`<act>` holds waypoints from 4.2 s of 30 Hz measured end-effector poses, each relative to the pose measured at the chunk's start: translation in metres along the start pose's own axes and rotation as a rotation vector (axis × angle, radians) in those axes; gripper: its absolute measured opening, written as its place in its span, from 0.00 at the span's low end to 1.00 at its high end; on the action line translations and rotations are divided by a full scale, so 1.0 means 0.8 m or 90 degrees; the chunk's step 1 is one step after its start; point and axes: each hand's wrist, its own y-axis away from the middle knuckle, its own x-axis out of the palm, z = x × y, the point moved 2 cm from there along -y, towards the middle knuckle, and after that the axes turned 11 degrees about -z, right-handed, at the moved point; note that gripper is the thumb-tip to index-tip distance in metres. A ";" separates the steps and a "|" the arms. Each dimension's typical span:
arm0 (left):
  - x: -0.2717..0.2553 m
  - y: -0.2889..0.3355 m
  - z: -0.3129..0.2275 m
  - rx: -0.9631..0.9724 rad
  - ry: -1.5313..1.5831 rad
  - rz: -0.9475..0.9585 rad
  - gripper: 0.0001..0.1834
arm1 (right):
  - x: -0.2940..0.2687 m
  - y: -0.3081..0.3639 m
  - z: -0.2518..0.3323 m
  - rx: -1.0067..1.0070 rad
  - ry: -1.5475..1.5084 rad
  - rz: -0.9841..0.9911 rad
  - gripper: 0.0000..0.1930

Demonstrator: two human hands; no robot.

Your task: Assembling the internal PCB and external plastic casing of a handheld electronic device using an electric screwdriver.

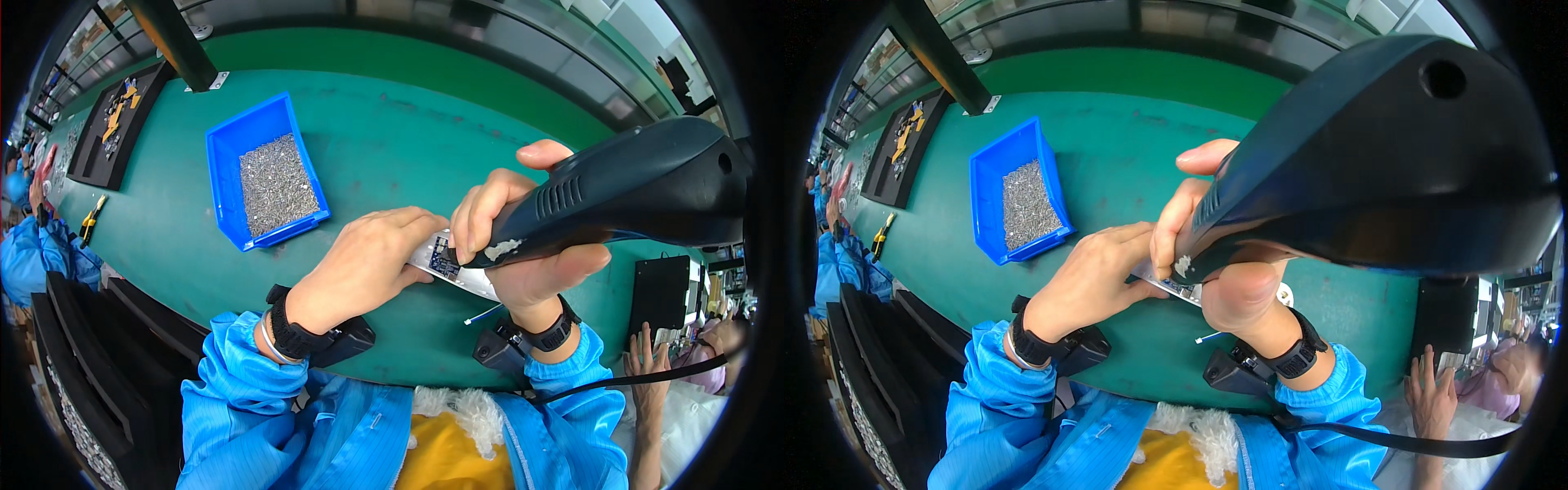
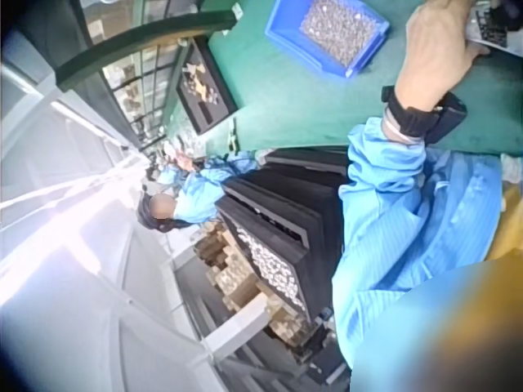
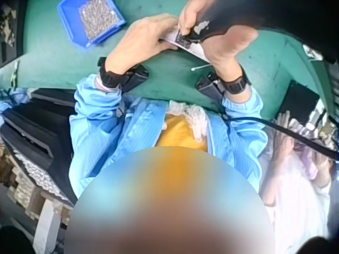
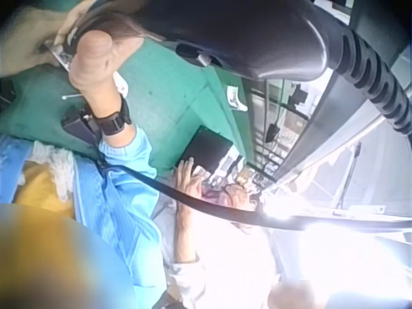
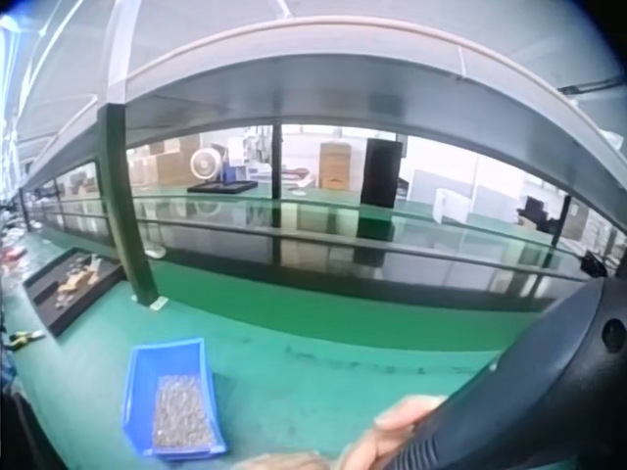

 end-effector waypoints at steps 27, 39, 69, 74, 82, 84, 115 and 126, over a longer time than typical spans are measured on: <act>0.002 0.005 0.001 -0.020 -0.007 -0.061 0.25 | -0.018 -0.006 0.064 -0.155 -0.241 0.009 0.41; -0.126 0.012 0.061 -0.113 0.265 -0.450 0.24 | -0.092 0.002 0.131 -0.236 -0.220 -0.069 0.33; -0.149 0.022 0.077 -0.072 0.047 -0.543 0.24 | -0.097 0.003 0.132 -0.215 -0.260 -0.083 0.38; -0.145 0.011 0.062 -0.011 0.137 -0.581 0.25 | -0.099 0.003 0.136 -0.220 -0.255 -0.084 0.38; -0.148 0.021 0.060 0.023 0.044 -0.532 0.23 | -0.087 0.002 0.133 -0.241 -0.251 -0.066 0.33; -0.139 0.020 0.026 0.001 -0.033 -0.472 0.25 | -0.089 0.003 0.138 -0.256 -0.234 -0.093 0.33; -0.177 -0.301 0.149 -0.129 -0.885 -0.130 0.07 | -0.128 -0.007 0.110 -0.162 -0.187 -0.173 0.36; -0.211 -0.322 0.359 -0.128 -1.002 0.001 0.20 | -0.182 0.030 0.059 -0.048 -0.062 -0.168 0.41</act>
